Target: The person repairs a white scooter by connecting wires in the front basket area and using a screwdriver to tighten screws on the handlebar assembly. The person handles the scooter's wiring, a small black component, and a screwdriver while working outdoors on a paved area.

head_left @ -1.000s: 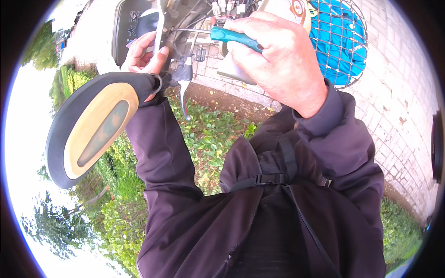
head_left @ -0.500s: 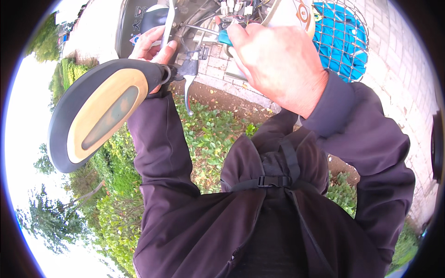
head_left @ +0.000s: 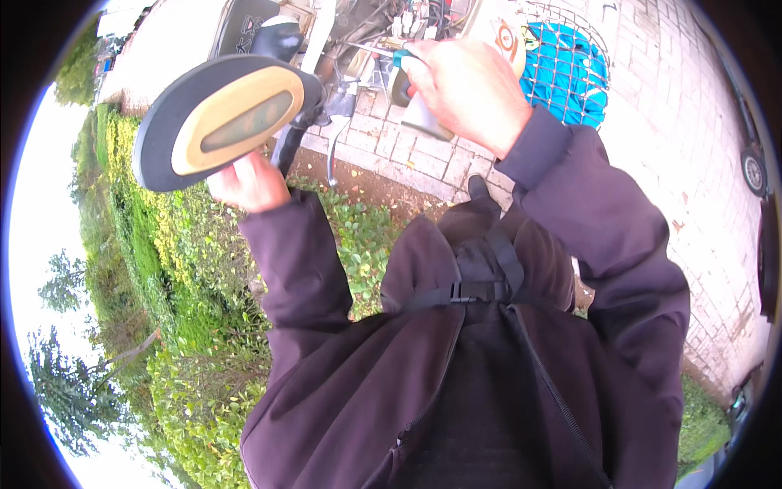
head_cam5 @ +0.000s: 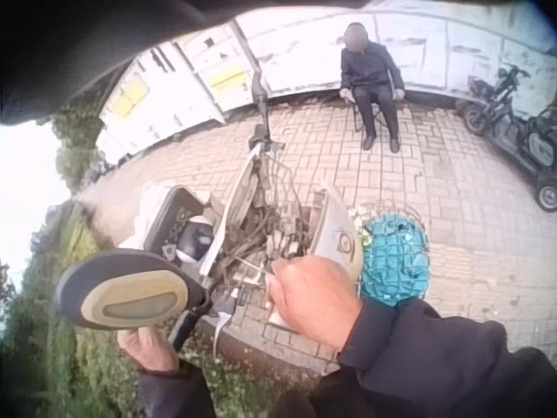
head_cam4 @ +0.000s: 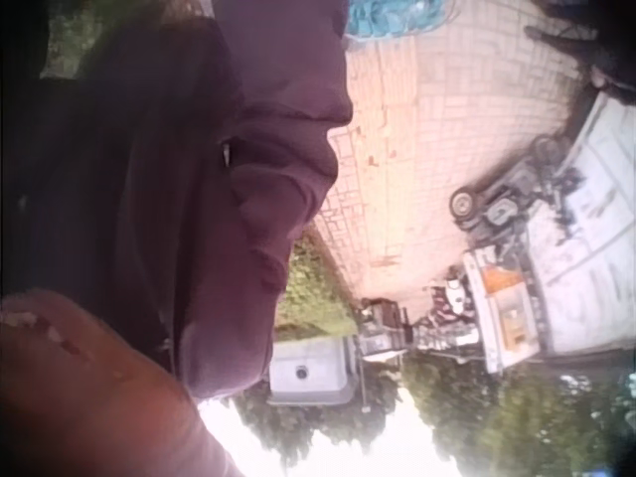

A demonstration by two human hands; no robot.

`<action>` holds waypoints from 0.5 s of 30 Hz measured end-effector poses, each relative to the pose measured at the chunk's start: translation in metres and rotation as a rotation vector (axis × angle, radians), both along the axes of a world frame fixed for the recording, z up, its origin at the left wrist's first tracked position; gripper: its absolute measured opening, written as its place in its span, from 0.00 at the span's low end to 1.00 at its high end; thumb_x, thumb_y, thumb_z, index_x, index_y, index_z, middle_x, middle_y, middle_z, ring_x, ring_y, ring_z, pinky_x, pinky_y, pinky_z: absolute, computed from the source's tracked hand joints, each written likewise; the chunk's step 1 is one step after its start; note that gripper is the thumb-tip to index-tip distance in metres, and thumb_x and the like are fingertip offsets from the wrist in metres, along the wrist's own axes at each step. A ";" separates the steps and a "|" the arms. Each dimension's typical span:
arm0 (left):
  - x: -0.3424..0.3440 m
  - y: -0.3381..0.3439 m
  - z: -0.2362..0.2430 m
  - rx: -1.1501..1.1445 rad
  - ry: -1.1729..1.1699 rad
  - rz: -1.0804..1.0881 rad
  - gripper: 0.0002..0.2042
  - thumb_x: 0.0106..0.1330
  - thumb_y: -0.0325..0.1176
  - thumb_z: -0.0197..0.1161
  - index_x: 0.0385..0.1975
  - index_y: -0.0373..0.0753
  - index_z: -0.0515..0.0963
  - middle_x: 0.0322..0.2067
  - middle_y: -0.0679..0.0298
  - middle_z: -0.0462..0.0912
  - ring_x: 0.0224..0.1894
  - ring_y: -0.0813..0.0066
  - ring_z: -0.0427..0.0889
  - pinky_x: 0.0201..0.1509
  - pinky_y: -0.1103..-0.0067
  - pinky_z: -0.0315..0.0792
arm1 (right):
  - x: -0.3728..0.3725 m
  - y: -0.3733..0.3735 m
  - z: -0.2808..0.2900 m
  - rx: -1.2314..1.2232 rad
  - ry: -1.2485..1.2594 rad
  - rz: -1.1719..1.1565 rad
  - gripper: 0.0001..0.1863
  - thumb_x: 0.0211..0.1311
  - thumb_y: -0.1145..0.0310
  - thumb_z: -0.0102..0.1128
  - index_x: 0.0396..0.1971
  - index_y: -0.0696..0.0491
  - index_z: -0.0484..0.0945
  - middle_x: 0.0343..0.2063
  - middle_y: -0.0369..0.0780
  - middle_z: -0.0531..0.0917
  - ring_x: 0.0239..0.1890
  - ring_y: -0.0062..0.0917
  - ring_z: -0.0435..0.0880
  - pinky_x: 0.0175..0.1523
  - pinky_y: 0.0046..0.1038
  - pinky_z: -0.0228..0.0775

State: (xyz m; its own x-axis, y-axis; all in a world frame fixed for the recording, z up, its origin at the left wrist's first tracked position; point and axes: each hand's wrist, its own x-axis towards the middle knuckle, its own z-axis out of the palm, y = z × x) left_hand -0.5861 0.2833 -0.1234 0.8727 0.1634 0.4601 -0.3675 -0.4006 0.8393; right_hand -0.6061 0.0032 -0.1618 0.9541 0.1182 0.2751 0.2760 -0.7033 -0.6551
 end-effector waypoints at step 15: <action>0.019 -0.102 -0.062 -0.955 0.794 -0.407 0.19 0.80 0.38 0.59 0.63 0.33 0.74 0.46 0.61 0.84 0.33 0.82 0.79 0.29 0.82 0.70 | 0.024 -0.007 -0.035 -0.006 -0.621 0.126 0.12 0.64 0.67 0.62 0.45 0.54 0.83 0.39 0.42 0.84 0.45 0.34 0.86 0.50 0.36 0.80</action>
State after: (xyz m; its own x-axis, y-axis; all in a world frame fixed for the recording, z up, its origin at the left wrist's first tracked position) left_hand -0.5670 0.1812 -0.1857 0.9149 -0.2013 -0.3499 0.4033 0.4921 0.7715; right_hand -0.5821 -0.0041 -0.1972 0.5958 0.2222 0.7718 0.6841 -0.6439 -0.3427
